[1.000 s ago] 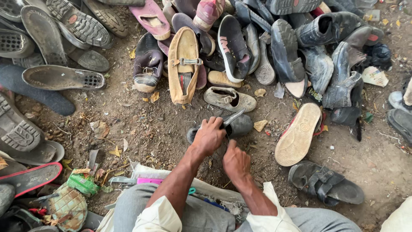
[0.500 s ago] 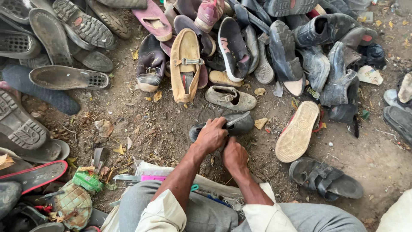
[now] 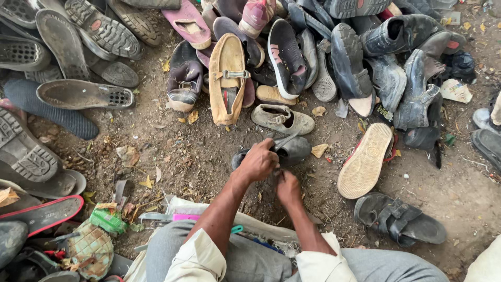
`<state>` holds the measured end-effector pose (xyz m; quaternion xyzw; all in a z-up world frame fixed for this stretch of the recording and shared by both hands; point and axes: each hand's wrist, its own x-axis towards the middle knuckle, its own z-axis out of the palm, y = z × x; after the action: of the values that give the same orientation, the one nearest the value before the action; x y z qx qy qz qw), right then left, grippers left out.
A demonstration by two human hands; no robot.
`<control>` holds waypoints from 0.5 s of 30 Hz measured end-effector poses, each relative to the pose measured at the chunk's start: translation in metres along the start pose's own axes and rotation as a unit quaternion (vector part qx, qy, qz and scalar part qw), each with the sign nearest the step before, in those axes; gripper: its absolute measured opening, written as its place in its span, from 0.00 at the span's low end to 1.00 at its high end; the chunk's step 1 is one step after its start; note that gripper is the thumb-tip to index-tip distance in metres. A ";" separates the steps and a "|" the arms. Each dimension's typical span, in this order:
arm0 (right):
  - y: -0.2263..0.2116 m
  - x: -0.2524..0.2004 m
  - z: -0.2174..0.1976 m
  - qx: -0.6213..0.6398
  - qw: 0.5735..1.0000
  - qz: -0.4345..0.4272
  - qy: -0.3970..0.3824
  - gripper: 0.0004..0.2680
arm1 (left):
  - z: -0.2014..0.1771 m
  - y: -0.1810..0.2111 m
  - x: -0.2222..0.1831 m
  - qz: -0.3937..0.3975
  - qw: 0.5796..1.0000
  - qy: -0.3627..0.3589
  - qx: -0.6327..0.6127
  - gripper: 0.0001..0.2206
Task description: The person uses a small blade to trim the soles and upper edges of several shoes, then pulls a thread through a shoe's side by hand and hammers the sole with the flat of a blade.
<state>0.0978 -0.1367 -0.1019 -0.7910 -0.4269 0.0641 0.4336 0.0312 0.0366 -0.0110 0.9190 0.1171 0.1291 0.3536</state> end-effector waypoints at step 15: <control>-0.064 0.019 -0.005 0.401 0.756 0.510 -0.092 0.07 | 0.009 -0.009 -0.002 -0.081 0.992 0.013 -0.093 0.02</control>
<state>0.0725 -0.1096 -0.0467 -0.6358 0.0665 0.5132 0.5727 0.0311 0.0370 -0.0243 0.8680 0.1828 0.1223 0.4453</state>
